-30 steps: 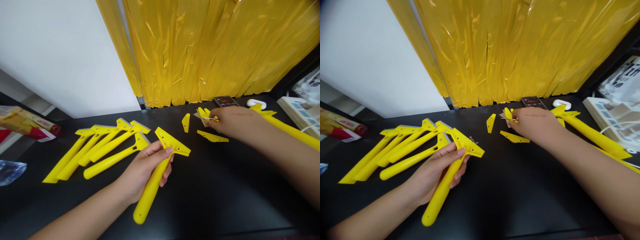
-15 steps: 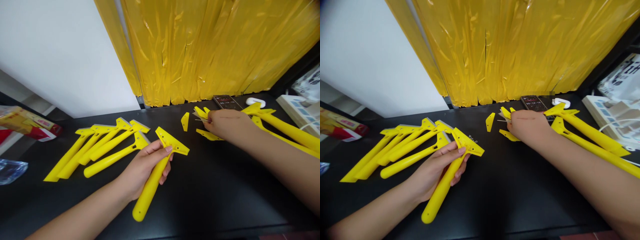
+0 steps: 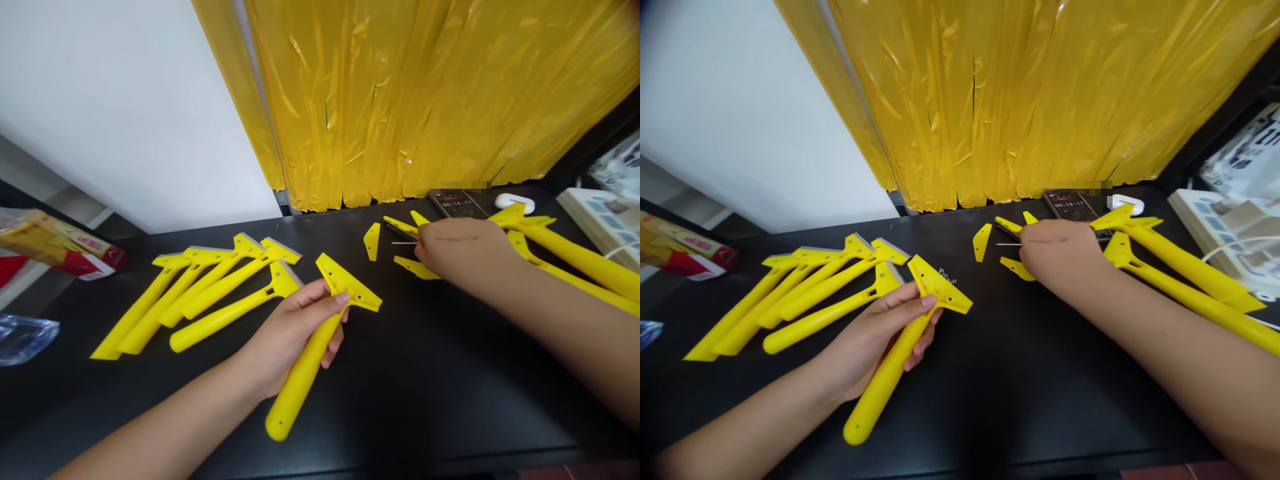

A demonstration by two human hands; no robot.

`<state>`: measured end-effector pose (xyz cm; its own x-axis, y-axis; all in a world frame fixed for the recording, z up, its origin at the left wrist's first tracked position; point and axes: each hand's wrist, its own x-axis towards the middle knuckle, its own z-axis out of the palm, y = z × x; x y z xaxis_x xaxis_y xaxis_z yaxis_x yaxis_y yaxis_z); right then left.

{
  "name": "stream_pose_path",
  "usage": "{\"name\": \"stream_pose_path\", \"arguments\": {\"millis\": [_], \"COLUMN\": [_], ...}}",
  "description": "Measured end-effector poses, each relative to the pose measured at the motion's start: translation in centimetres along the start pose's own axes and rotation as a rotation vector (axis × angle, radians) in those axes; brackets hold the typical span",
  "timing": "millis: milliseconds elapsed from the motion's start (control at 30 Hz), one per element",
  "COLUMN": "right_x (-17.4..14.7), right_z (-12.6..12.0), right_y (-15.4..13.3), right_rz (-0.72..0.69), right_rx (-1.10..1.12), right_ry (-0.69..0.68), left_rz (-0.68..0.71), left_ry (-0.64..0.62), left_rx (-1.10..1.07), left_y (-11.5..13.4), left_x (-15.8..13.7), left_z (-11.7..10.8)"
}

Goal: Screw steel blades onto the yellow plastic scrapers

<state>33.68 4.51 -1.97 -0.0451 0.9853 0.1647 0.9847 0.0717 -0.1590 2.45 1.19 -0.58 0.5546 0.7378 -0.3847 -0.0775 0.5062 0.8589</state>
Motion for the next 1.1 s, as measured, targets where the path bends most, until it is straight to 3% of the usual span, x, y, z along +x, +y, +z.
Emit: {"name": "stream_pose_path", "arguments": {"millis": [133, 267, 400, 500, 600, 933, 1100], "right_x": [1.0, 1.8, 1.5, 0.9, 0.3, 0.2, -0.7], "right_z": [-1.0, -3.4, -5.0, -5.0, -4.5, -4.0, -5.2], "right_y": [0.4, 0.2, -0.5, -1.7, -2.9, -3.3, -3.6], "right_rz": [0.092, 0.143, 0.091, 0.001, -0.054, -0.107, -0.264], "right_rx": [-0.039, 0.061, 0.382, 0.679, 0.801, 0.811, 0.787], "right_ry": [-0.049, -0.211, -0.388, -0.51, -0.603, -0.611, -0.821], "left_rz": [0.003, -0.006, -0.03, -0.044, -0.045, -0.039, -0.081], "left_ry": [0.001, -0.004, -0.01, -0.006, 0.005, 0.013, -0.024], "left_rx": [-0.007, -0.029, -0.033, -0.012, -0.013, -0.025, 0.001], "left_y": [0.1, 0.1, 0.2, 0.4, 0.6, 0.2, -0.1], "left_x": [-0.1, -0.2, -0.1, 0.0, -0.1, -0.1, 0.1], "left_z": [0.1, 0.2, 0.2, 0.3, 0.4, 0.4, -0.2]}}
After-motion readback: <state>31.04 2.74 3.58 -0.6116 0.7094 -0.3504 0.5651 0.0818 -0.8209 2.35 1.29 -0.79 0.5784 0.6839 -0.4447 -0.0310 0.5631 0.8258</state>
